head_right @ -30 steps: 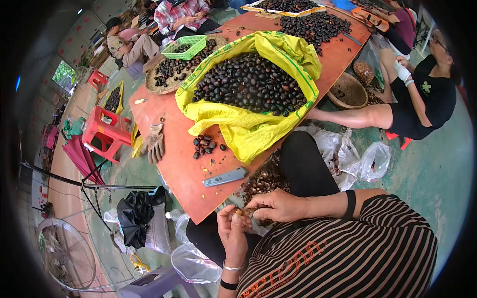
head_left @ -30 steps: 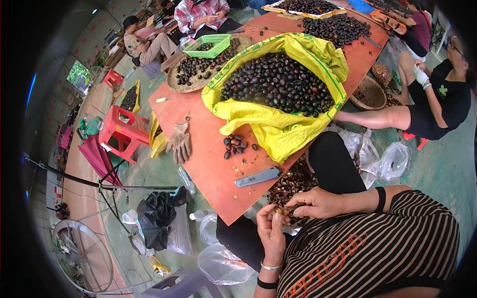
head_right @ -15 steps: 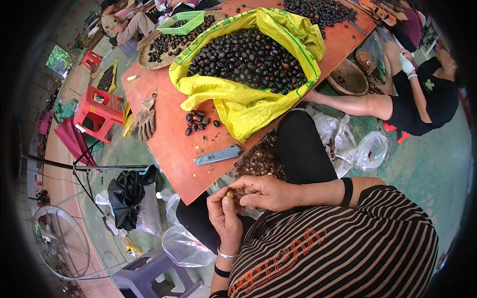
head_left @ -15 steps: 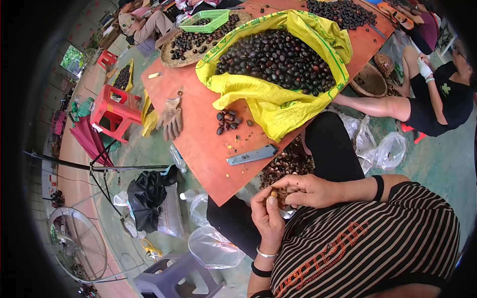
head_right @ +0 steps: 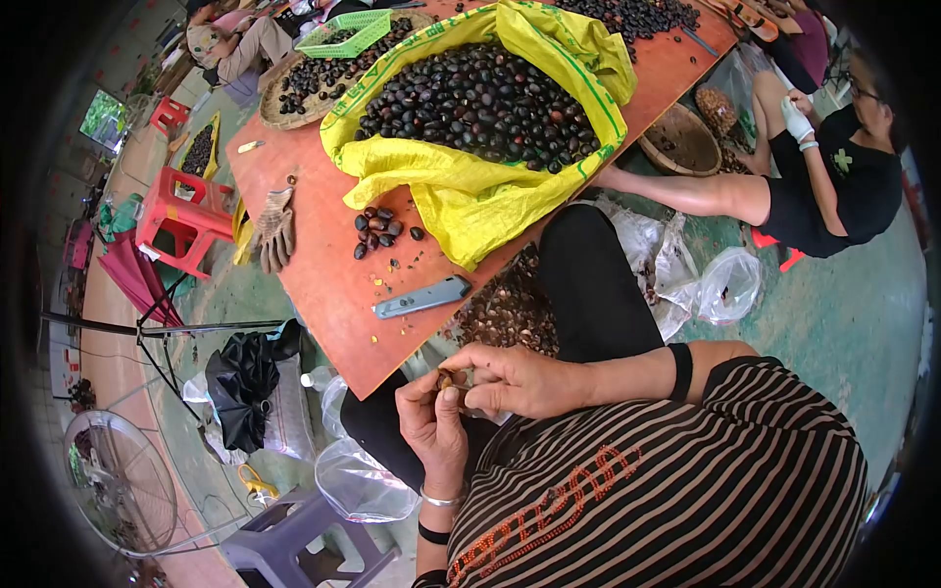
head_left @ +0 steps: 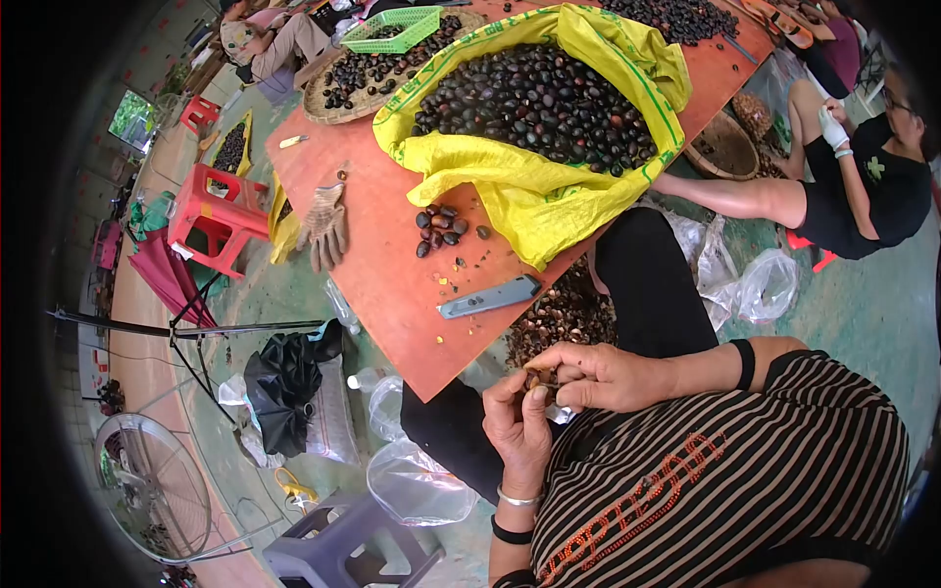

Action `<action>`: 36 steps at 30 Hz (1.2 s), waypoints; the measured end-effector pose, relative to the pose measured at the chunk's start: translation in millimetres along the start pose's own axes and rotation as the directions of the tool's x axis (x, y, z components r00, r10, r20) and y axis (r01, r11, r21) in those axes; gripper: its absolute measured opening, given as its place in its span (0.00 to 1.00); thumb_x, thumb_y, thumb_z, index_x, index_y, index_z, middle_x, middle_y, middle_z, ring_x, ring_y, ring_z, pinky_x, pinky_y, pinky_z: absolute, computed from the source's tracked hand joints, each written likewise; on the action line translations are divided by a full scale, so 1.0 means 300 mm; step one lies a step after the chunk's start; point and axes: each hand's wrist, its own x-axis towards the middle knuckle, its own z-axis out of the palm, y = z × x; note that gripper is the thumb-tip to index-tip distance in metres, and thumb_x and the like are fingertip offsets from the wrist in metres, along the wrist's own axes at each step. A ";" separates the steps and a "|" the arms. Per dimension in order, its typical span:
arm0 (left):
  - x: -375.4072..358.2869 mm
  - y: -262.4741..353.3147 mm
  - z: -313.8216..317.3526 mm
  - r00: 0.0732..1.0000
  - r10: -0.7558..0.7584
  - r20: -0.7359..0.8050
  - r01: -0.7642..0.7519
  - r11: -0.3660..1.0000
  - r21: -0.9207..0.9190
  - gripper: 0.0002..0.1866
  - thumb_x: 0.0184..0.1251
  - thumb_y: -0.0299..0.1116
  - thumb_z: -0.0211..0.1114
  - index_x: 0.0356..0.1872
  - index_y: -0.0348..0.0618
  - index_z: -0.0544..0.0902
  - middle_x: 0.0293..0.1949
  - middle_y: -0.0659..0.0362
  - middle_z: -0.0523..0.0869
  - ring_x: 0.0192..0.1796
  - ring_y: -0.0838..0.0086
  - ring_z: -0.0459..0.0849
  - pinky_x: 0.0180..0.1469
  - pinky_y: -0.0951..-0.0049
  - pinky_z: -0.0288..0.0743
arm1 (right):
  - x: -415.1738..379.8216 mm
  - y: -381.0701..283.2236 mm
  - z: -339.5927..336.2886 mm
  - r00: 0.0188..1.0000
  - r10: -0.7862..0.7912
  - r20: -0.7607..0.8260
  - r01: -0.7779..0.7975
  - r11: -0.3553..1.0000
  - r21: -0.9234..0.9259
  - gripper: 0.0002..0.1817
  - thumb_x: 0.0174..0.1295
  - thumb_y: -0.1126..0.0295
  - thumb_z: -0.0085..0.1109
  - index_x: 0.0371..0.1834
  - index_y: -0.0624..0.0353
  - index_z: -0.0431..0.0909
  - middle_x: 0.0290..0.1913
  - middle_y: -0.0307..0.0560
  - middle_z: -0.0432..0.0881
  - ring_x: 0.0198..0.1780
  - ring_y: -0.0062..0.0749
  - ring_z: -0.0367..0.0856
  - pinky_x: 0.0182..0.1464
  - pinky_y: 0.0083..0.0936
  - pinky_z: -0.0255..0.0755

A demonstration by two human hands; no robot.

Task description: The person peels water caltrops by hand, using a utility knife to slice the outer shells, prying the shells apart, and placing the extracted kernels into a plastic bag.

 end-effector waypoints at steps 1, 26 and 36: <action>-0.002 -0.004 -0.004 1.000 0.015 0.008 -0.016 1.000 0.024 0.09 0.68 0.25 0.58 0.46 0.36 0.70 0.40 0.57 0.80 0.42 0.80 0.79 0.44 0.82 0.74 | 0.001 0.013 -0.003 1.000 -0.012 0.024 0.012 1.000 0.019 0.21 0.67 0.70 0.49 0.63 0.60 0.62 0.29 0.35 0.73 0.30 0.15 0.71 0.34 0.15 0.69; 0.016 0.024 0.021 0.962 -0.260 0.084 0.272 0.883 -0.382 0.14 0.64 0.26 0.62 0.48 0.42 0.70 0.39 0.63 0.74 0.42 0.82 0.72 0.46 0.82 0.68 | -0.001 0.055 0.011 1.000 0.003 0.002 -0.003 0.986 0.169 0.25 0.68 0.71 0.47 0.67 0.61 0.56 0.28 0.36 0.71 0.30 0.15 0.69 0.32 0.15 0.66; 0.016 0.031 0.018 0.987 -0.154 0.040 0.158 0.981 -0.114 0.13 0.62 0.20 0.62 0.45 0.40 0.70 0.38 0.63 0.74 0.41 0.82 0.73 0.47 0.82 0.68 | 0.002 0.098 -0.007 0.997 -0.033 -0.067 0.034 0.999 0.018 0.22 0.67 0.71 0.47 0.65 0.59 0.66 0.29 0.33 0.73 0.29 0.09 0.66 0.31 0.10 0.65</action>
